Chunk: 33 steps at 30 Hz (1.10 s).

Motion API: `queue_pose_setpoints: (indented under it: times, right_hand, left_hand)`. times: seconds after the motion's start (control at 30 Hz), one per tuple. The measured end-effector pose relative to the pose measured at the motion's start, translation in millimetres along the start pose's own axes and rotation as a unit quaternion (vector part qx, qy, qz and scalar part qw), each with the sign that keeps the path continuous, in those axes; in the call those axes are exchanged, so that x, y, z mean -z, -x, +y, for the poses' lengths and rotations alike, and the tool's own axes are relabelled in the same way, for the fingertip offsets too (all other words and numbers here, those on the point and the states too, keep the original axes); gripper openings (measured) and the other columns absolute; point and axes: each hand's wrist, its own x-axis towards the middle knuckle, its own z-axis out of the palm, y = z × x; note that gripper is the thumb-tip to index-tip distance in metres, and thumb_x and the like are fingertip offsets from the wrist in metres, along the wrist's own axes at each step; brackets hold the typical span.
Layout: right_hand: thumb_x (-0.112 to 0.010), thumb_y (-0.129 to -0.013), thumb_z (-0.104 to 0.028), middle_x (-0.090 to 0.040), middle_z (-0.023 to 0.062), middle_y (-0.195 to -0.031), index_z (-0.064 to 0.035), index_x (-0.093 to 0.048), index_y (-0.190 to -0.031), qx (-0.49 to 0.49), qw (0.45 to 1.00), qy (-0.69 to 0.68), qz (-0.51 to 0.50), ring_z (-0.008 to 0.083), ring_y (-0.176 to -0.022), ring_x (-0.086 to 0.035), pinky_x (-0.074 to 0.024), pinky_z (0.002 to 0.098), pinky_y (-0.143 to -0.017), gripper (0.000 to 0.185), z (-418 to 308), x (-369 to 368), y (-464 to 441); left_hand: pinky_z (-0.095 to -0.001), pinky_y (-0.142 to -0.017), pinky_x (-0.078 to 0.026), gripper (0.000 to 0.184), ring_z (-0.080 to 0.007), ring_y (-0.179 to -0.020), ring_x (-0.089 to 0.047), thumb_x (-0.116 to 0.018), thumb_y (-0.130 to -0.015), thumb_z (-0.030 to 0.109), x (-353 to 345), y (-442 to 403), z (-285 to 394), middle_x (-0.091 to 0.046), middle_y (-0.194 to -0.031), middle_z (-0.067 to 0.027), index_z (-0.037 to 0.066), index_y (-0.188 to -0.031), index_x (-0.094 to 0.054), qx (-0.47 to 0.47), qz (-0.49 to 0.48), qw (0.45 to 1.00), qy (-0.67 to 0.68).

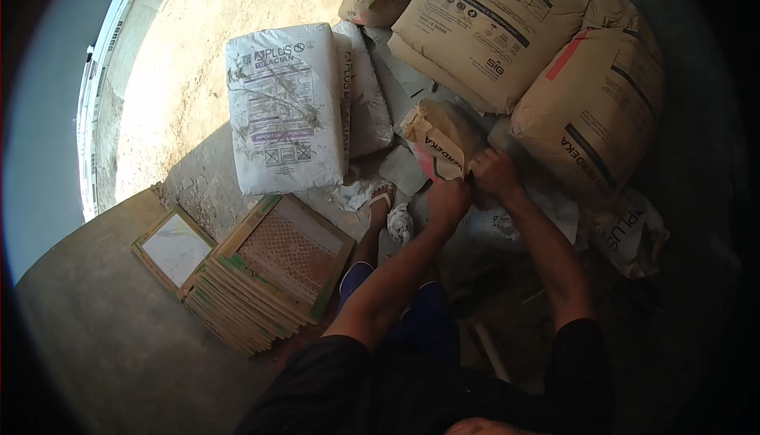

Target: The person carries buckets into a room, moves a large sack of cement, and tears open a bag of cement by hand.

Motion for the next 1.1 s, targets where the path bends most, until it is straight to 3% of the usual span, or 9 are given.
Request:
queue_pose_setpoints:
  times: [0.13,0.33,0.4,0.43,0.5,0.7,0.83,0.97,1.1]
  right_hand:
    - [-0.061,-0.075,-0.020,-0.060,0.0065,-0.074,-0.0071,-0.064,-0.083,-0.154,0.978,-0.094,-0.106,0.0258,-0.081,-0.058,-0.0467,0.0391,-0.074,0.015,21.9,35.1,5.7]
    - [-0.073,-0.074,-0.022,-0.054,0.0043,-0.062,-0.0017,-0.052,-0.122,-0.232,0.943,-0.206,0.121,0.0264,-0.061,-0.057,-0.0488,0.0353,-0.057,0.056,-59.6,63.8,3.9]
    - [-0.068,-0.081,-0.029,-0.045,-0.0017,-0.054,-0.0053,-0.058,-0.106,-0.529,0.662,-0.527,-0.054,0.0158,-0.043,-0.046,-0.0411,0.0294,-0.042,0.036,-64.4,37.2,8.0]
    - [-0.068,-0.081,-0.029,-0.045,-0.0017,-0.054,-0.0053,-0.058,-0.106,-0.529,0.663,-0.528,-0.053,0.0158,-0.043,-0.046,-0.0411,0.0294,-0.042,0.036,-59.6,35.5,6.5]
    - [-0.064,-0.085,-0.038,-0.039,-0.0069,-0.052,-0.0146,-0.053,-0.086,-0.564,0.327,-0.748,-0.128,0.0060,-0.038,-0.036,-0.0293,0.0223,-0.035,0.025,-41.6,31.2,-5.5]
    - [-0.061,-0.087,-0.039,-0.037,-0.0095,-0.051,-0.0213,-0.038,-0.065,-0.577,0.138,-0.790,-0.153,0.0030,-0.037,-0.031,-0.0231,0.0192,-0.035,0.036,-29.8,2.4,-31.1]
    - [-0.061,-0.087,-0.038,-0.037,-0.0068,-0.050,-0.0179,-0.048,-0.068,-0.565,0.139,-0.803,-0.124,0.0043,-0.036,-0.030,-0.0238,0.0203,-0.034,0.030,-37.9,-6.0,-39.8]
    - [-0.056,-0.087,-0.030,-0.062,0.0177,-0.068,0.0010,-0.059,-0.081,-0.451,0.832,-0.322,0.025,0.0370,-0.062,-0.061,-0.0438,0.0444,-0.055,0.031,-115.1,-20.6,-31.3]
    - [-0.058,-0.084,-0.032,-0.065,0.0222,-0.083,0.0065,-0.062,-0.088,-0.494,0.800,-0.341,-0.015,0.0403,-0.084,-0.062,-0.0479,0.0447,-0.075,0.039,-143.7,45.7,-28.3]
  left_hand:
    - [-0.0502,-0.063,-0.050,0.029,-0.0387,-0.067,-0.063,-0.051,-0.084,0.029,-0.5,8.6,-8.3,-0.063,-0.070,-0.0195,0.003,-0.077,-0.064,0.008,0.011,1.000,0.003]
    - [-0.0510,-0.068,-0.048,0.036,-0.0407,-0.074,-0.062,-0.049,-0.087,0.034,8.4,21.0,3.5,-0.063,-0.075,-0.0226,0.002,-0.079,-0.062,0.072,0.002,0.994,0.079]
    - [-0.0504,-0.070,-0.048,0.039,-0.0407,-0.078,-0.062,-0.048,-0.088,0.037,16.2,27.1,2.1,-0.062,-0.077,-0.0233,0.002,-0.080,-0.062,0.089,-0.013,0.991,0.098]
    - [-0.0498,-0.072,-0.047,0.042,-0.0407,-0.082,-0.061,-0.048,-0.089,0.041,19.9,30.9,1.3,-0.062,-0.079,-0.0241,0.002,-0.080,-0.062,0.103,-0.030,0.987,0.119]
    - [-0.0486,-0.073,-0.047,0.046,-0.0398,-0.082,-0.062,-0.047,-0.090,0.044,22.1,40.4,-19.8,-0.062,-0.078,-0.0239,0.002,-0.080,-0.062,0.105,-0.052,0.983,0.139]
    - [-0.0470,-0.070,-0.047,0.055,-0.0397,-0.076,-0.062,-0.046,-0.090,0.053,20.1,102.5,-181.8,-0.062,-0.077,-0.0232,0.000,-0.086,-0.063,0.208,-0.086,0.948,0.226]
    - [-0.0467,-0.071,-0.047,0.049,-0.0421,-0.079,-0.062,-0.047,-0.091,0.047,39.2,168.3,-284.0,-0.064,-0.081,-0.0244,0.001,-0.090,-0.066,0.255,-0.010,0.965,0.059]
    - [-0.0461,-0.074,-0.047,0.044,-0.0396,-0.081,-0.063,-0.049,-0.091,0.041,71.6,236.6,-323.2,-0.064,-0.082,-0.0239,0.000,-0.088,-0.066,0.362,-0.028,0.927,0.099]
    - [-0.0466,-0.073,-0.046,0.045,-0.0398,-0.078,-0.063,-0.051,-0.089,0.039,76.5,246.3,-320.1,-0.064,-0.077,-0.0233,-0.003,-0.082,-0.065,0.388,0.010,0.915,0.111]
